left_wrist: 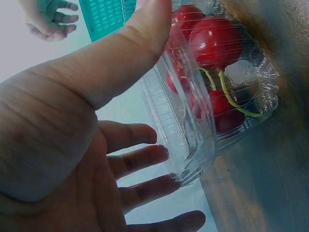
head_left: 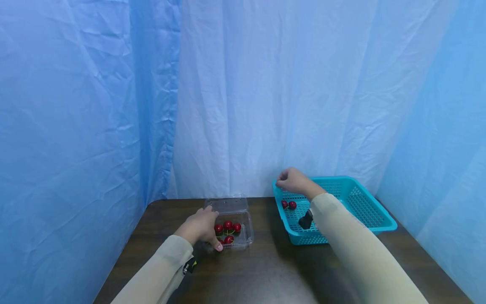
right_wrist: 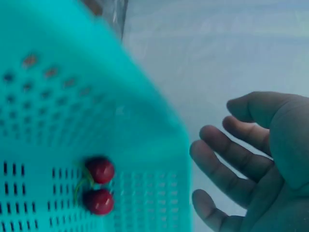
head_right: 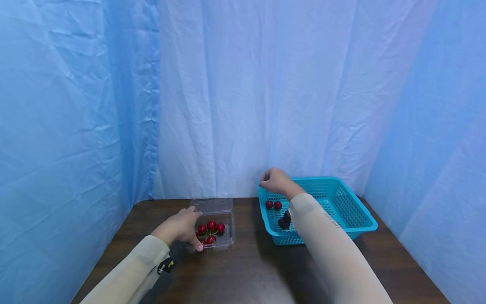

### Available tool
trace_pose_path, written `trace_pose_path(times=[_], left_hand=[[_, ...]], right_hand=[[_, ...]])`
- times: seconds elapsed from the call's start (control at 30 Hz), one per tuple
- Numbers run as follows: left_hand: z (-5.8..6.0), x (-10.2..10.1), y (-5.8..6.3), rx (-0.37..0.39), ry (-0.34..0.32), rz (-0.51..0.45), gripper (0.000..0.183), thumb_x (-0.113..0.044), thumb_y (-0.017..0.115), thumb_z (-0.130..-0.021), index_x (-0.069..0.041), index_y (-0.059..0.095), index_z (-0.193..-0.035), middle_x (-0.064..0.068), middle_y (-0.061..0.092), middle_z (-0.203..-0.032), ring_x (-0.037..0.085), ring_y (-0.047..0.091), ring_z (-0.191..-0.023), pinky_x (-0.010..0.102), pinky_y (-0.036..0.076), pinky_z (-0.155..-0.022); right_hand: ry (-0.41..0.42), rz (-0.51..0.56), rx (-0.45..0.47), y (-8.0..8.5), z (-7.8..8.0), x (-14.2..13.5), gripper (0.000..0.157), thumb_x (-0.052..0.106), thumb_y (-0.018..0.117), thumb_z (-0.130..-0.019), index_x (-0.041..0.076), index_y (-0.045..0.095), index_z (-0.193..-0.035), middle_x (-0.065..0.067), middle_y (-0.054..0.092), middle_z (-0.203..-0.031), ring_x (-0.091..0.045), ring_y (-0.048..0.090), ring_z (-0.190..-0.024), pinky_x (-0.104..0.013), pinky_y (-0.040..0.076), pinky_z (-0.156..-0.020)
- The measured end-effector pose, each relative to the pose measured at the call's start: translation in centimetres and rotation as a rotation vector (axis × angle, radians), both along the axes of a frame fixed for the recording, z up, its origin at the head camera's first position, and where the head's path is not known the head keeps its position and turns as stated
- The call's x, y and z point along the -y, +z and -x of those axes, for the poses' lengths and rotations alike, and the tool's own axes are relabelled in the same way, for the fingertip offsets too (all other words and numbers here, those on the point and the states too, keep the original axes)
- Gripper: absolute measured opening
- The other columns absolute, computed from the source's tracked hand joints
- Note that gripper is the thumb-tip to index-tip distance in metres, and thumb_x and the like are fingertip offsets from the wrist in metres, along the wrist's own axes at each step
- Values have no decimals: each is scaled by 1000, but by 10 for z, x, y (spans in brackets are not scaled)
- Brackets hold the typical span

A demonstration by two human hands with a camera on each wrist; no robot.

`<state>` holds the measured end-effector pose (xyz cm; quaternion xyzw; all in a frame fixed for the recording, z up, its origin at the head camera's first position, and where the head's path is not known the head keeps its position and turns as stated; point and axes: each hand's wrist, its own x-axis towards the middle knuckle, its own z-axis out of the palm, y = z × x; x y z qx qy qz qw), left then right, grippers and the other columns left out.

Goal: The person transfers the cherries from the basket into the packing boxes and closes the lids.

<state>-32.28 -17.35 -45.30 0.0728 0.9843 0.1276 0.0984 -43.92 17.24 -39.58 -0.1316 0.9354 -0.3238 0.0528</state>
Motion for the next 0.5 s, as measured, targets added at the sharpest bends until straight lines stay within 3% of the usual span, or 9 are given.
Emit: trace_pose_path(times=[0.13,0.27,0.37,0.5], left_hand=[[0,0,0,-1,0,0,118,-42,113,-65,-7,59,-164,25,45,-177,53,41,-164,75,48,-124],[0,0,0,-1,1,-3,118,-42,113,-65,-8,59,-164,26,45,-177,53,40,-165,75,48,-124],[-1,1,-2,-2,6,-8,117,-41,113,-66,-8,59,-164,25,44,-178,53,40,-165,75,48,-125],[-1,1,-3,-5,13,-11,117,-42,113,-66,-10,58,-165,24,44,-178,51,41,-165,74,49,-124]], right_hand=[[-35,-18,2,-9,6,-20,26,23,70,-111,8,75,-90,-7,71,-84,-28,69,-84,-39,61,-77],[-36,-48,32,-18,11,-35,46,17,68,-108,18,53,-64,5,42,-61,-15,40,-59,-35,47,-63],[-24,-70,68,-24,15,-41,51,14,66,-106,20,42,-61,7,32,-59,-13,30,-55,-31,39,-59],[-46,-82,110,-33,19,-47,45,16,69,-107,15,52,-65,5,39,-60,-14,35,-56,-33,44,-60]])
